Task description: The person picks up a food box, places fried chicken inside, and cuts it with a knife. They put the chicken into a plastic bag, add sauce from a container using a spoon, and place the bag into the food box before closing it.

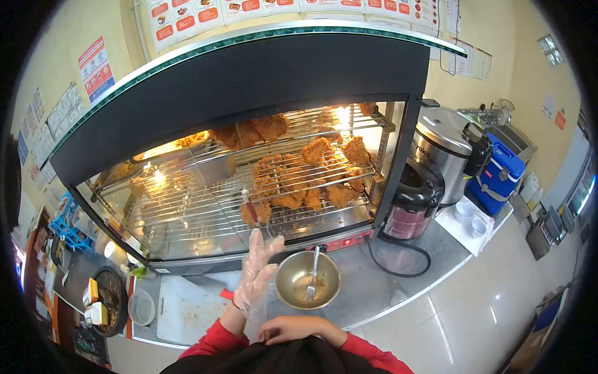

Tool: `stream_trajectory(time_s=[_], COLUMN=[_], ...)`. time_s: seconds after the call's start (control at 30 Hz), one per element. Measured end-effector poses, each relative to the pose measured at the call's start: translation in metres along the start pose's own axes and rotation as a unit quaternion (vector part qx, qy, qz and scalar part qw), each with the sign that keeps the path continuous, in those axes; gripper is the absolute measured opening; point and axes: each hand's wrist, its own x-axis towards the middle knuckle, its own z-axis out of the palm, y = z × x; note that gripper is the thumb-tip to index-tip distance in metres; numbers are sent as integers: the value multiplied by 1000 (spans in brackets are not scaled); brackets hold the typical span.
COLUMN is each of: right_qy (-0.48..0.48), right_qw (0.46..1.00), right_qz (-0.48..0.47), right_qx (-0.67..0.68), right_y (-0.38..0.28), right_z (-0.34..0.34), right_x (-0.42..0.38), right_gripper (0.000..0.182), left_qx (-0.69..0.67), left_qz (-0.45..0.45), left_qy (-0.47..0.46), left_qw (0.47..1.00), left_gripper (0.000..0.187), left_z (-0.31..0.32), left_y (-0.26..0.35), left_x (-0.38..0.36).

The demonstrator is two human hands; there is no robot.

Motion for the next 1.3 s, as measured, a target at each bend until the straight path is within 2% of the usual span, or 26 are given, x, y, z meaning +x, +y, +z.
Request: stream_trajectory(time_s=[0.03,0.07,0.1,0.13,0.17,0.2,0.23,0.3,0.37,0.4,0.43,0.5,0.57,0.6,0.63,0.77,0.93,1.07,1.3], right_qy=[0,133,262,393,501,492,480,442,389,383,379,370,357,352,348,321,326,268,215], right_qw=[1000,989,960,875,740,758,773,815,866,870,872,883,897,898,900,910,914,938,965], right_qz=[16,38,57,121,177,198,216,226,208,199,189,169,151,157,161,205,194,185,141], right_qx=[-10,-49,-86,-256,-412,-380,-354,-300,-236,-239,-244,-237,-213,-211,-208,-160,-143,-121,-49], right_y=[-4,8,27,41,55,65,73,90,104,109,113,117,121,120,118,114,108,91,83], right_z=[-13,-28,-46,-64,-79,-87,-98,-117,-131,-134,-139,-155,-166,-171,-177,-196,-209,-220,-221], right_x=[-19,-39,-54,-65,-75,-81,-84,-94,-103,-108,-114,-127,-143,-151,-160,-194,-235,-257,-253], right_gripper=[14,17,21,28,34,38,42,47,50,50,51,51,51,50,50,49,54,52,42], left_qx=[141,281,414,417,420,500,481,547,555,554,668,845,769,746,740,753,773,780,781], left_qz=[62,123,180,183,184,321,388,279,152,86,121,167,132,107,85,8,-62,-85,-101], left_qy=[-49,-98,-144,-126,-108,-123,-119,-55,-40,-32,-72,-152,-113,-96,-83,-47,3,18,4], left_qw=[987,947,880,881,882,795,777,787,817,828,730,484,615,651,662,657,631,620,616], left_gripper=[71,65,59,49,39,41,40,34,33,36,36,36,41,41,41,41,41,41,41], left_z=[0,1,9,22,36,43,54,77,102,113,117,104,72,64,65,66,43,37,71], left_y=[15,34,49,60,68,72,71,59,66,70,67,40,-11,-23,-26,-25,-12,-12,-36], left_x=[10,32,55,74,93,111,133,170,207,224,240,272,307,319,327,348,349,349,362])
